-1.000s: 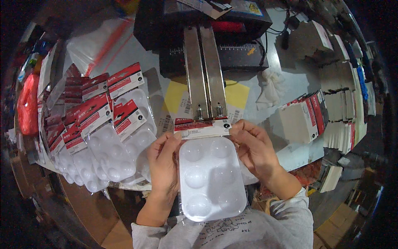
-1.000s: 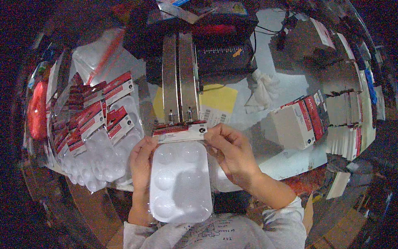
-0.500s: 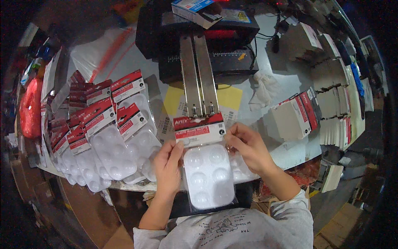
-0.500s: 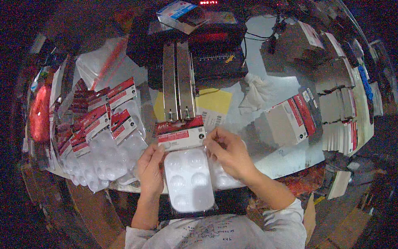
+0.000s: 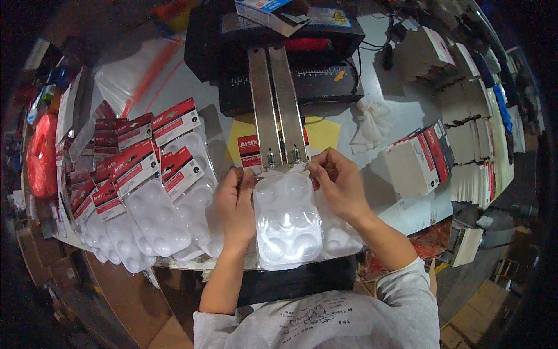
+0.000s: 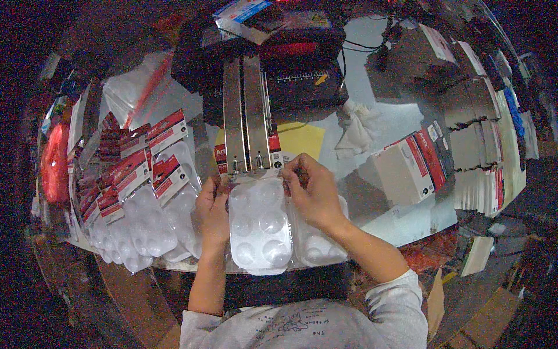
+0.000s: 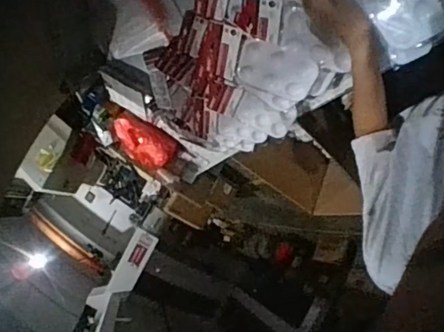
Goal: The person repeatedly places white plastic mixing palettes into clear plastic bags and seals them with red Artix labels. They stack the finished packages on the table and later gather them into a larger bundle.
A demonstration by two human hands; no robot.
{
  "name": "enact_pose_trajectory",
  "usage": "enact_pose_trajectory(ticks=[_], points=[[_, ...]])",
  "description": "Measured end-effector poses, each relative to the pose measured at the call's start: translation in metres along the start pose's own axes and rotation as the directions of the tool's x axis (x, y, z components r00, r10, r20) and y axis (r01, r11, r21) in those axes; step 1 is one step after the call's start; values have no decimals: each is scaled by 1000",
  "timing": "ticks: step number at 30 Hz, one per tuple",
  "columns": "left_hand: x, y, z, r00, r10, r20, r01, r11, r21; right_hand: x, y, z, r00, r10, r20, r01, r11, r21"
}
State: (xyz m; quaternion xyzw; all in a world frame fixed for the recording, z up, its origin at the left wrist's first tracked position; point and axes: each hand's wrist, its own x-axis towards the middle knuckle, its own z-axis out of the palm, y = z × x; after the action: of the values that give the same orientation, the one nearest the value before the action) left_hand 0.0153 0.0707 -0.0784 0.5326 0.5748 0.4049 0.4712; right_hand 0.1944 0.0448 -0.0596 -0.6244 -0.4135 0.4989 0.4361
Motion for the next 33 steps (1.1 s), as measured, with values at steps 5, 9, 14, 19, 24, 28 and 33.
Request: enact_pose_trajectory(ticks=[5, 9, 14, 19, 24, 28, 33], points=[[-2, 4, -6, 999, -13, 52, 14, 1000, -6, 6, 5, -7, 1000, -12, 21, 12, 1000, 14], [0, 9, -6, 993, -100, 62, 100, 995, 0, 2, -5, -9, 996, 38, 86, -34, 998, -45], [-25, 9, -33, 990, -33, 140, 0, 973, 229, -22, -45, -54, 861, -451, -234, 243, 769, -591], [-1, 37, -146, 930, -123, -345, 180, 974, 136, -19, -41, -163, 837, -374, -400, -121, 585, -802], [13, 65, -144, 654, 748, -114, -34, 179, 983, -18, -13, -192, 845, -257, -468, -235, 608, -758], [-43, 40, -13, 902, 356, 244, -429, 686, 588, -15, -13, -185, 756, -431, -493, -248, 509, -825], [-41, 16, 73, 928, 287, 238, -371, 779, 506, -14, 1, -179, 668, -459, -585, -225, 625, -747]])
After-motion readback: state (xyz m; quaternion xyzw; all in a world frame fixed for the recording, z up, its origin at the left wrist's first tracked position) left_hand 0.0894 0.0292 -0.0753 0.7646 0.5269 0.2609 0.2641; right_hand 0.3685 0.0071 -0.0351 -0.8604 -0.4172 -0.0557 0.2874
